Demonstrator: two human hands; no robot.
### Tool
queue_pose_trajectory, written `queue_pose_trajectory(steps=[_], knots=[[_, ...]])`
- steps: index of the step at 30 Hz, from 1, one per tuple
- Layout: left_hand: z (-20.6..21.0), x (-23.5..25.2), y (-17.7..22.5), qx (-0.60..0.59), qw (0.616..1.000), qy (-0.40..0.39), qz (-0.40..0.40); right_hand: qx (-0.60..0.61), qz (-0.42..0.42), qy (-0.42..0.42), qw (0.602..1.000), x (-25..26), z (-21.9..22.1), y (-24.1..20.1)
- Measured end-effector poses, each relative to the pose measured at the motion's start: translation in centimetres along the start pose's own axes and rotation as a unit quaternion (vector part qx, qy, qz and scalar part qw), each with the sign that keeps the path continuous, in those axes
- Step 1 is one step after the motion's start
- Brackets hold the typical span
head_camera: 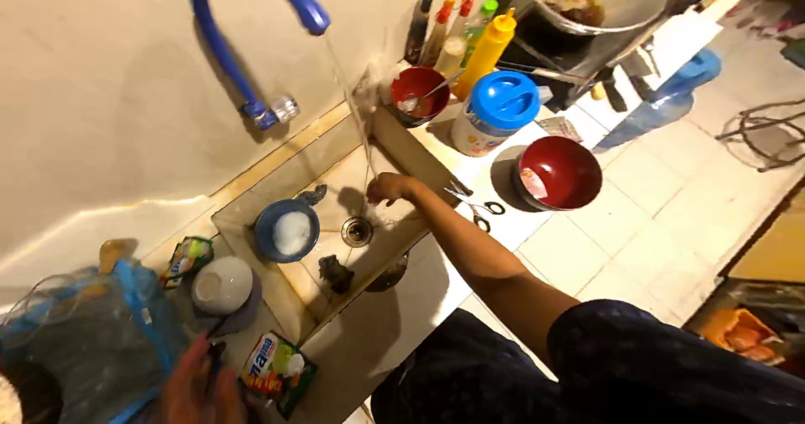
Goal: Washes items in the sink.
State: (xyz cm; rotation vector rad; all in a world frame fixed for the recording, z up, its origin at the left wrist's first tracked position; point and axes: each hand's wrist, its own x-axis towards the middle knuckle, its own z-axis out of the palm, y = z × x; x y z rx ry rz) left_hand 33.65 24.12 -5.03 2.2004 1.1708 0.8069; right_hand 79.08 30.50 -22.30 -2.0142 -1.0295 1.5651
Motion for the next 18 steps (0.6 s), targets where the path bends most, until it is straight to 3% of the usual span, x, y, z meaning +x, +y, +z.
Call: queue_pose_trajectory(steps=[5,9,13,18], knots=[[11.5,17.6,3.7,0.146,0.980,-0.093,0.101,0.101,-0.041,0.045,0.993,-1.9,1.5,0.3],[18.5,28.0,5.3,0.218,0.956,-0.132,0.148,0.085,-0.078,0.106,0.988,-3.1,1.7,0.1],[23.9,33.3,4.3,0.276,0.939,-0.147,0.141,0.046,-0.150,0.101,0.982,-3.6,1.7,0.1],[26.3,35.2,2.0,0.348,0.915,-0.152,0.138,-0.024,-0.125,0.090,0.988,-6.9,0.3,1.8]])
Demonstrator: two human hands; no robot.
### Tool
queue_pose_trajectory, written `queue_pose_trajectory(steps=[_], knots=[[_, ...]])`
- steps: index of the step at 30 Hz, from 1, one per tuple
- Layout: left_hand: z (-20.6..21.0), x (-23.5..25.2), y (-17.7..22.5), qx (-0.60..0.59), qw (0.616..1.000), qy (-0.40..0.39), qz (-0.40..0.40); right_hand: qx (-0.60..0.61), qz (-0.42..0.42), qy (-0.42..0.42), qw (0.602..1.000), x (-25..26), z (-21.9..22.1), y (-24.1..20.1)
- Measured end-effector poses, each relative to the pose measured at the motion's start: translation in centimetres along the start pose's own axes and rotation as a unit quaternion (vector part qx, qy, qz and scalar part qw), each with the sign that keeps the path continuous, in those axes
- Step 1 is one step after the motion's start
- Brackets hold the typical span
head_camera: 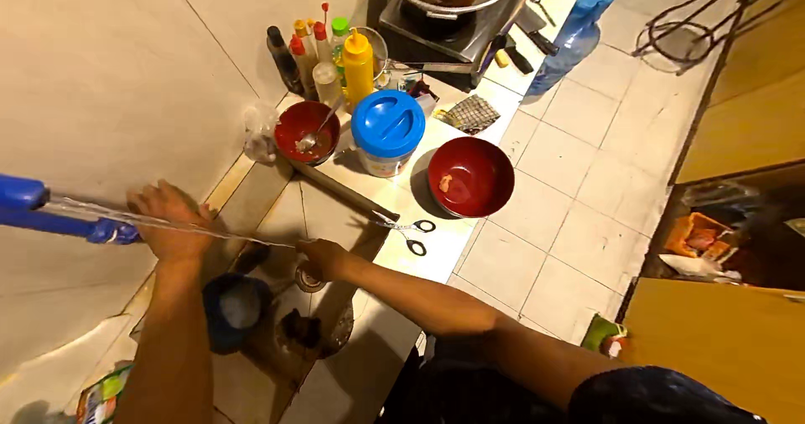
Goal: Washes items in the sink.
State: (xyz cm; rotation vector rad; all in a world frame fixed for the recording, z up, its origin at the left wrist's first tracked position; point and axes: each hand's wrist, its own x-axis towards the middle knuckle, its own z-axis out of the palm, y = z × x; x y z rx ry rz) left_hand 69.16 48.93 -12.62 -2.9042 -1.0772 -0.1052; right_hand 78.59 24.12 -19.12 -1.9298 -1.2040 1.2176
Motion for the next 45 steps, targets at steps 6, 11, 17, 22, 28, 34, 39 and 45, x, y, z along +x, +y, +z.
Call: queue_pose_trajectory(steps=[6,11,17,22,28,34,39,45], knots=[[1.6,-5.5,3.9,-0.087,0.988,0.127,-0.014,-0.139,0.046,0.263,0.954,-11.8,-3.7,8.9],[6.0,-17.4,12.0,-0.312,0.927,-0.074,-0.194,-0.149,0.135,0.227,0.953,-15.1,-5.2,13.6],[9.6,-19.9,18.6,-0.557,0.770,-0.173,-0.257,-0.132,0.121,0.092,0.980,-8.9,-3.1,8.0],[10.9,-16.8,18.4,-0.715,0.535,-0.127,-0.431,-0.027,0.066,-0.022,0.997,-2.1,1.1,3.5],[11.4,-14.3,15.6,-0.741,0.429,-0.062,-0.513,-0.033,-0.009,-0.057,0.998,1.9,-1.2,-1.2],[13.8,-14.1,15.4,-0.757,0.387,-0.079,-0.520,-0.074,0.011,-0.149,0.986,2.8,-3.3,-3.5],[13.7,-13.7,14.9,-0.762,0.351,-0.078,-0.538,-0.069,0.019,-0.153,0.986,4.1,-2.3,-3.0],[12.9,-12.0,15.0,-0.753,0.345,-0.053,-0.558,-0.104,0.033,-0.218,0.970,5.9,-4.6,-2.8]])
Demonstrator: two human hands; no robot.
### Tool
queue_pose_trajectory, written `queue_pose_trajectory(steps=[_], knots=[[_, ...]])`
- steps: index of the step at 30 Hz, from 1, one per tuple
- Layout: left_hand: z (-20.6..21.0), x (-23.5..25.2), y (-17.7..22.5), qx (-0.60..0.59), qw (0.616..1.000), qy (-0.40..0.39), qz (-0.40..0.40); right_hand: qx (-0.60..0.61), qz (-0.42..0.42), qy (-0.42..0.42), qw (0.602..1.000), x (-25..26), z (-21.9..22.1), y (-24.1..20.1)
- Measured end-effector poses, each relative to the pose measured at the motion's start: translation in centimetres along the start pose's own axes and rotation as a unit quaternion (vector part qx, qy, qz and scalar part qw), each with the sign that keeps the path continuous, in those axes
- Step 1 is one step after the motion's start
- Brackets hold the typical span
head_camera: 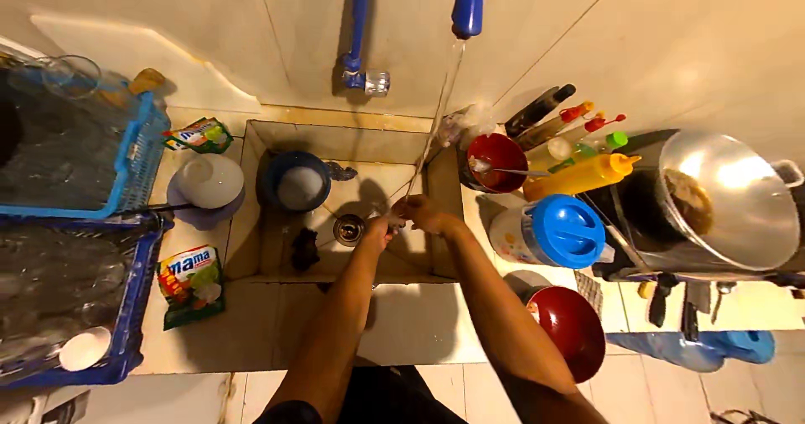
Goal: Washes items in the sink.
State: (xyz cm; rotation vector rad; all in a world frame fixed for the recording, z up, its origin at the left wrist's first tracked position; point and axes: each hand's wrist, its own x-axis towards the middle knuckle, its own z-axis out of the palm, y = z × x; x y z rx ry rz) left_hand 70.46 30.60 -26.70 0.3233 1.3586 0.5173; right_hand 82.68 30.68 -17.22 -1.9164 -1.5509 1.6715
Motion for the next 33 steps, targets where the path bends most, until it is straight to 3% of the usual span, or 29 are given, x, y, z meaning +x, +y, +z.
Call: queue_pose_trajectory(steps=[4,7,10,14,18,22,24,27,31,33], knots=[[0.7,-1.2,0.0,0.037,0.999,0.007,-0.009,-0.045,-0.091,0.055,0.993,2.6,-5.8,-4.7],[0.1,-1.4,-0.6,0.063,0.998,-0.006,-0.015,0.063,-0.149,0.113,0.980,5.7,-8.9,-10.4],[-2.0,-1.9,-0.8,0.117,0.993,0.001,-0.022,0.132,-0.140,0.094,0.977,8.7,-9.7,-14.5],[-5.9,-3.8,0.0,0.181,0.983,-0.017,0.004,0.130,-0.119,0.057,0.983,12.1,-10.7,-15.5],[-10.2,-6.2,0.8,0.174,0.983,-0.022,0.054,0.243,-0.046,0.052,0.968,13.3,-9.7,-16.2],[-15.3,-10.2,1.4,0.146,0.985,0.006,0.088,0.280,-0.079,0.068,0.954,12.3,-7.9,-14.0],[-18.3,-11.8,1.6,0.137,0.986,0.033,0.086,0.217,-0.098,0.031,0.971,11.2,-4.8,-11.1],[-22.3,-13.5,1.9,0.128,0.988,0.052,0.069,0.052,-0.076,-0.050,0.995,12.6,5.4,-5.0],[-24.3,-13.8,1.9,0.067,0.993,0.076,0.065,-0.205,-0.078,-0.102,0.970,16.0,20.8,-1.3],[-24.6,-13.7,2.0,0.066,0.992,0.081,0.066,-0.266,-0.084,-0.115,0.953,17.1,25.5,-0.6]])
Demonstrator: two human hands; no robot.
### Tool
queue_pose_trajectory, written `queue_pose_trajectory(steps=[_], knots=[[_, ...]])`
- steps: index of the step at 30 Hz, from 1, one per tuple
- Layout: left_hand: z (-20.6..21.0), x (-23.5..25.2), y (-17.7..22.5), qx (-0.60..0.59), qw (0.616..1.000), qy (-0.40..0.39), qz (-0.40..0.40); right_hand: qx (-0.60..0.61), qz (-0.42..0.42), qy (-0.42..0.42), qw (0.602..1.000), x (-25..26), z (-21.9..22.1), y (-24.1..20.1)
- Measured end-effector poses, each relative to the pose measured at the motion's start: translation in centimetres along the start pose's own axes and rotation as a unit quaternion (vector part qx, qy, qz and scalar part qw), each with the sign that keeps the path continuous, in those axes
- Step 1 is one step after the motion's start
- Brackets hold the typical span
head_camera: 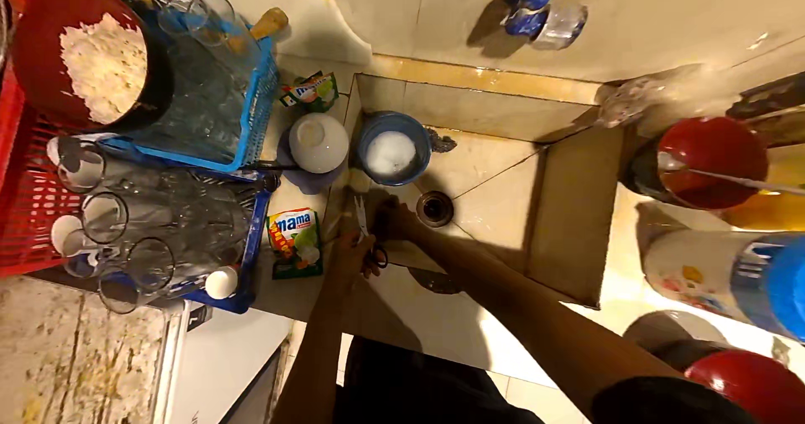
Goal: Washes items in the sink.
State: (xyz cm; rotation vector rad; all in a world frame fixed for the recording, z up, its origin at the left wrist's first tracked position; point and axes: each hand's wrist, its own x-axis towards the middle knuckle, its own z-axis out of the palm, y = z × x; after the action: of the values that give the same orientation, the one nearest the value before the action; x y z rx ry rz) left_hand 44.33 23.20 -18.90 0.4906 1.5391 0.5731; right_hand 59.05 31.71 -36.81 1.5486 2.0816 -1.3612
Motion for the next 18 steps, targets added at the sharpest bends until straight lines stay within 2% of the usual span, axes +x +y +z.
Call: queue_pose_trajectory(steps=[2,5,8,10,13,15,18], knots=[[-0.1,0.1,0.2,0.013,1.000,-0.007,0.005,-0.006,-0.013,0.015,1.000,1.0,1.8,-0.3],[-0.3,0.5,0.2,0.016,1.000,-0.020,0.011,0.090,0.032,0.021,0.995,0.4,0.0,0.0],[-0.7,1.6,0.6,0.043,0.999,-0.020,0.015,0.308,0.052,0.077,0.947,-4.1,-4.2,0.8],[-0.4,2.4,0.9,0.077,0.996,-0.030,0.019,0.372,-0.006,0.143,0.917,-8.2,-6.3,0.0],[2.1,3.5,0.9,0.125,0.988,-0.081,0.031,0.294,-0.069,0.224,0.927,-11.6,-6.2,-3.0],[3.7,3.3,0.7,0.160,0.980,-0.107,0.046,0.218,-0.020,0.265,0.939,-11.3,-5.9,-3.9],[4.2,2.9,0.3,0.167,0.974,-0.146,0.053,0.177,0.038,0.263,0.948,-10.0,-7.5,-1.9]])
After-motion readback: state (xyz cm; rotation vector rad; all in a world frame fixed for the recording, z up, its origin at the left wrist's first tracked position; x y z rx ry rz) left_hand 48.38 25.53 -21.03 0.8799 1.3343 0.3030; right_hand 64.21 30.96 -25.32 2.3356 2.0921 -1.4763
